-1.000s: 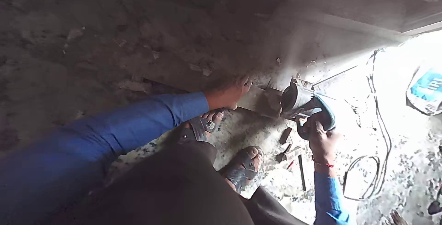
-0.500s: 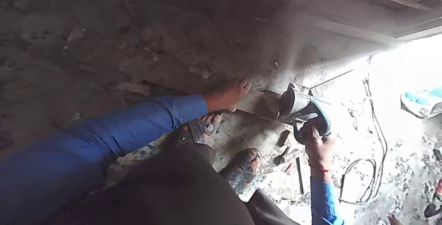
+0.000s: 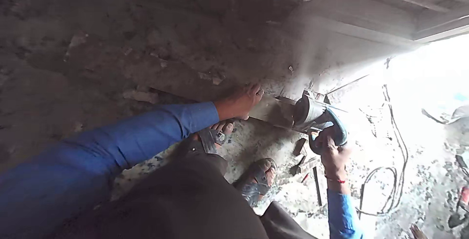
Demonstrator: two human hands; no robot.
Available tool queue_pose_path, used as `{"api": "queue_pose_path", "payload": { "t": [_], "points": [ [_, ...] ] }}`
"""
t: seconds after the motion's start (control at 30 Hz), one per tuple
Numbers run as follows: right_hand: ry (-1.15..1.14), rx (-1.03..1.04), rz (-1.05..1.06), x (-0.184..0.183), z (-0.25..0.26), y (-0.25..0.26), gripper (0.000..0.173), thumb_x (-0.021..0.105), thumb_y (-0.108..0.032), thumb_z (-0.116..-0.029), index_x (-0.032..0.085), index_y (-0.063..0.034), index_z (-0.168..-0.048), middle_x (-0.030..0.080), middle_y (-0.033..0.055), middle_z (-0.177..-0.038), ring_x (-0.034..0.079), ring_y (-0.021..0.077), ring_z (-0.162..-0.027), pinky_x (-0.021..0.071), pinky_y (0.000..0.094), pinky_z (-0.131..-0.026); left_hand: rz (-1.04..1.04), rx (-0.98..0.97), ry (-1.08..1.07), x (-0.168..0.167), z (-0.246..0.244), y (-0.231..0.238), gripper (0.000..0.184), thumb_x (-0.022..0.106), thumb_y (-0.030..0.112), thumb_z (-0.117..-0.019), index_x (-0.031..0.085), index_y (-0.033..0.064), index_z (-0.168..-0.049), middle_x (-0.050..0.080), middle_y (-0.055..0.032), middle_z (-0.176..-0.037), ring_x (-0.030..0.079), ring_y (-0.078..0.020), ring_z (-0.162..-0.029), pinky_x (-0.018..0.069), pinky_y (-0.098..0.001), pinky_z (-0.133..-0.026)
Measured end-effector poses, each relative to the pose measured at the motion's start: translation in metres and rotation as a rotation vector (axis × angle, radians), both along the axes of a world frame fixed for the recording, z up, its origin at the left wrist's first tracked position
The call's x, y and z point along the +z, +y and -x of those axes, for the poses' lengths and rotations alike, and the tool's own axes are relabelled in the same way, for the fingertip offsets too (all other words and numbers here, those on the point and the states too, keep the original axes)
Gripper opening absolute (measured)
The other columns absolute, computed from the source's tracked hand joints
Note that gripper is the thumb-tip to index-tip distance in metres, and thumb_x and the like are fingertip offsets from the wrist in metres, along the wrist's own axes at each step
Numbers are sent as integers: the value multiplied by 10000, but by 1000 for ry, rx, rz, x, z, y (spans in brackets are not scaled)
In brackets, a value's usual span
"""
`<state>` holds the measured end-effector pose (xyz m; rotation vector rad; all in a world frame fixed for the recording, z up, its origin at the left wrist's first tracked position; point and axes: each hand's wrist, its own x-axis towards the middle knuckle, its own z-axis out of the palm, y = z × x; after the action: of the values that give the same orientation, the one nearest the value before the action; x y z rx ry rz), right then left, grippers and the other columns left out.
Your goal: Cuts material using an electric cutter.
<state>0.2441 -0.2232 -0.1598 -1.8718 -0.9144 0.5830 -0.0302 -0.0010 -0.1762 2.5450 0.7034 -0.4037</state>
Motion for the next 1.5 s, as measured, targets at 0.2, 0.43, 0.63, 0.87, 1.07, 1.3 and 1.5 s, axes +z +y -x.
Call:
{"api": "queue_pose_path", "payload": {
  "t": [0.2, 0.43, 0.63, 0.87, 1.07, 1.3, 1.5],
  "points": [
    [-21, 27, -18, 0, 0, -2, 323, 600, -208, -932, 573, 59, -1111, 655, -13, -746, 652, 94, -605, 611, 317, -613, -18, 0, -10, -4, 0, 0, 961, 937, 372, -640, 528, 23, -1437, 533, -188, -1375, 555, -352, -1228, 538, -438, -931],
    [-12, 40, -27, -2, 0, -6, 289, 588, -205, -947, 580, 40, -1101, 647, -16, -728, 646, 109, -588, 607, 327, -591, -71, -17, -35, -12, 0, 0, 978, 932, 421, -620, 539, 35, -1428, 549, -172, -1344, 565, -343, -1207, 544, -438, -911],
    [-46, 14, 7, -2, 1, -7, 364, 625, -245, -928, 580, 66, -1110, 659, 8, -755, 656, 107, -604, 616, 329, -606, -85, -25, -32, -25, -2, -1, 1036, 926, 447, -594, 509, 58, -1459, 556, -167, -1318, 569, -341, -1201, 541, -441, -916],
    [-69, 49, -17, 1, 3, -9, 337, 630, -240, -923, 605, 44, -1103, 664, 12, -765, 662, 111, -625, 618, 331, -627, -74, -18, -14, -11, -1, 0, 1011, 930, 440, -615, 522, 40, -1450, 545, -178, -1366, 574, -345, -1199, 543, -447, -901],
    [-98, 50, -16, 0, 2, -12, 319, 622, -240, -936, 614, 49, -1070, 669, 7, -776, 666, 95, -646, 618, 312, -653, -63, -11, -14, -13, -1, 0, 984, 922, 408, -626, 526, 45, -1450, 533, -187, -1402, 559, -354, -1243, 540, -461, -919],
    [-103, 45, -24, -1, 4, -15, 320, 633, -223, -921, 610, 42, -1099, 676, 3, -785, 670, 90, -647, 622, 312, -648, -98, -15, -53, -20, 0, -1, 1011, 932, 445, -591, 537, 40, -1428, 551, -183, -1357, 568, -352, -1221, 544, -449, -914],
    [-114, 41, -19, 0, 5, -18, 362, 647, -260, -917, 606, 44, -1108, 677, -6, -802, 669, 65, -670, 619, 292, -675, -85, -19, -47, -18, -2, -2, 1020, 932, 419, -598, 520, 28, -1445, 531, -203, -1396, 555, -363, -1246, 534, -461, -931]
  ]
}}
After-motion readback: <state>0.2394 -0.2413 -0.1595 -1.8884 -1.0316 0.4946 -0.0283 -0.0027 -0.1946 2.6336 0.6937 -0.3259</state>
